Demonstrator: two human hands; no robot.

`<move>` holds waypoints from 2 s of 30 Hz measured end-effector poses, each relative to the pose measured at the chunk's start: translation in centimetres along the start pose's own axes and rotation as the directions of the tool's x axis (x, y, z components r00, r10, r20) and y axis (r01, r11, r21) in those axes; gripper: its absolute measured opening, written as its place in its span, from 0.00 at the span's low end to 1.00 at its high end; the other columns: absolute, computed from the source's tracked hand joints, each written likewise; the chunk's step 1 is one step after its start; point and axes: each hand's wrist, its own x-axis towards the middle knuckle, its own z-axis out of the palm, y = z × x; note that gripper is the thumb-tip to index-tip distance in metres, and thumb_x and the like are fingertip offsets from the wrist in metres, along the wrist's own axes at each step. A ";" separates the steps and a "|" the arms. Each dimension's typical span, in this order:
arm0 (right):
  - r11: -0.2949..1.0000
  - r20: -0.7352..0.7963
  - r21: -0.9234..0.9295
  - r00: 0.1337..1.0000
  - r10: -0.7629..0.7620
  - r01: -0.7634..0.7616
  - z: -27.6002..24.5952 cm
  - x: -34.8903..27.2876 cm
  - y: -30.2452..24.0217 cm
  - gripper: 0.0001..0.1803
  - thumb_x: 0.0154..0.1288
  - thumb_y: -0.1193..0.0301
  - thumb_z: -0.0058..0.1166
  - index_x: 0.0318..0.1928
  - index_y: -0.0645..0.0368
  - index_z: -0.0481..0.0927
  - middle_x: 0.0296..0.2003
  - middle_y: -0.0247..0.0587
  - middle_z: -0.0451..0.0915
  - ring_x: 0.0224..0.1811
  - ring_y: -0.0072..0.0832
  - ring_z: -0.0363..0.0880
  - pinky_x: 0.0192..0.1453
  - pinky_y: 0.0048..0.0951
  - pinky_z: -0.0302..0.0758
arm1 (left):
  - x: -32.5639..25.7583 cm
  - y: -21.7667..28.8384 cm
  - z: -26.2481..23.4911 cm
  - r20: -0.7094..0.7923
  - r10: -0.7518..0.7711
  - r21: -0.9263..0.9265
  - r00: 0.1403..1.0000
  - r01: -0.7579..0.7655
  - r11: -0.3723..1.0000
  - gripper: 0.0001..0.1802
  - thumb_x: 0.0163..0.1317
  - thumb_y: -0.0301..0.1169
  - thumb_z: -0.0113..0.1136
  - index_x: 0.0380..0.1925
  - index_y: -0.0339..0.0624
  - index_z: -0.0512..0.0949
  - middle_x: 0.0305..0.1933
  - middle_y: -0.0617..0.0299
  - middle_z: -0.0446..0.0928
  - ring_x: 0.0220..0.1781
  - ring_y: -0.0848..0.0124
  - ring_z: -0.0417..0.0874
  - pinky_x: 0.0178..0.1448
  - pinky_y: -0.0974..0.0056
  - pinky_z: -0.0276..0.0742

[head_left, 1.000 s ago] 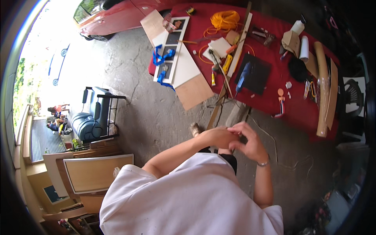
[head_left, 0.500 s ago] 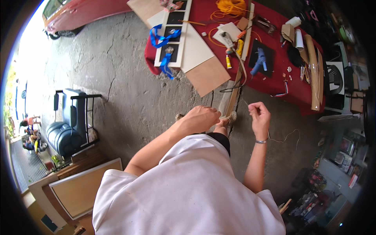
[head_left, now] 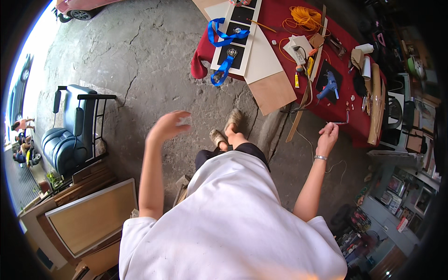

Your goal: The person measures and marks a white board, then uses a hot glue gun to attach medals and ribbons to the board. They retrieve a small item from a shelf and return to continue arranging the medals and ribbons on the display.

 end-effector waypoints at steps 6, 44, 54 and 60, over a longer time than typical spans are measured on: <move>0.974 -0.141 -0.174 0.982 0.122 -0.146 -2.5 4.2 8.3 0.22 0.83 0.57 0.43 0.36 0.62 0.77 0.22 0.33 0.70 0.22 0.24 0.69 0.29 0.31 0.69 | -8.9 -16.2 -3.2 -0.110 -0.630 -0.503 0.769 0.503 0.703 0.35 0.69 0.37 0.68 0.74 0.43 0.70 0.57 0.47 0.86 0.56 0.60 0.88 0.63 0.59 0.79; 0.903 0.794 0.301 -0.443 -0.415 -0.307 56.5 -43.7 -40.6 0.14 0.80 0.65 0.56 0.42 0.64 0.85 0.27 0.36 0.85 0.27 0.19 0.80 0.32 0.23 0.75 | -40.7 -22.9 -11.3 -0.588 -0.727 -0.808 0.354 -0.278 0.519 0.38 0.72 0.62 0.54 0.67 0.43 0.77 0.66 0.55 0.79 0.62 0.64 0.84 0.68 0.59 0.76; 0.504 0.648 0.762 -0.484 -0.588 0.407 78.8 -48.2 -44.8 0.10 0.70 0.65 0.68 0.35 0.58 0.88 0.29 0.33 0.88 0.28 0.17 0.80 0.29 0.23 0.73 | -36.9 -32.8 4.6 -0.046 -0.995 -0.955 -0.094 -0.288 0.071 0.20 0.77 0.44 0.59 0.52 0.37 0.82 0.41 0.67 0.83 0.44 0.79 0.79 0.53 0.68 0.76; 0.083 0.458 0.885 -0.823 -0.336 0.458 86.8 -56.7 -50.5 0.24 0.78 0.51 0.51 0.52 0.58 0.86 0.47 0.49 0.89 0.52 0.39 0.86 0.69 0.47 0.70 | -21.9 -28.3 18.7 0.458 -0.889 -0.804 -0.023 -0.437 -0.403 0.20 0.73 0.46 0.63 0.47 0.38 0.83 0.33 0.64 0.82 0.34 0.74 0.80 0.38 0.63 0.76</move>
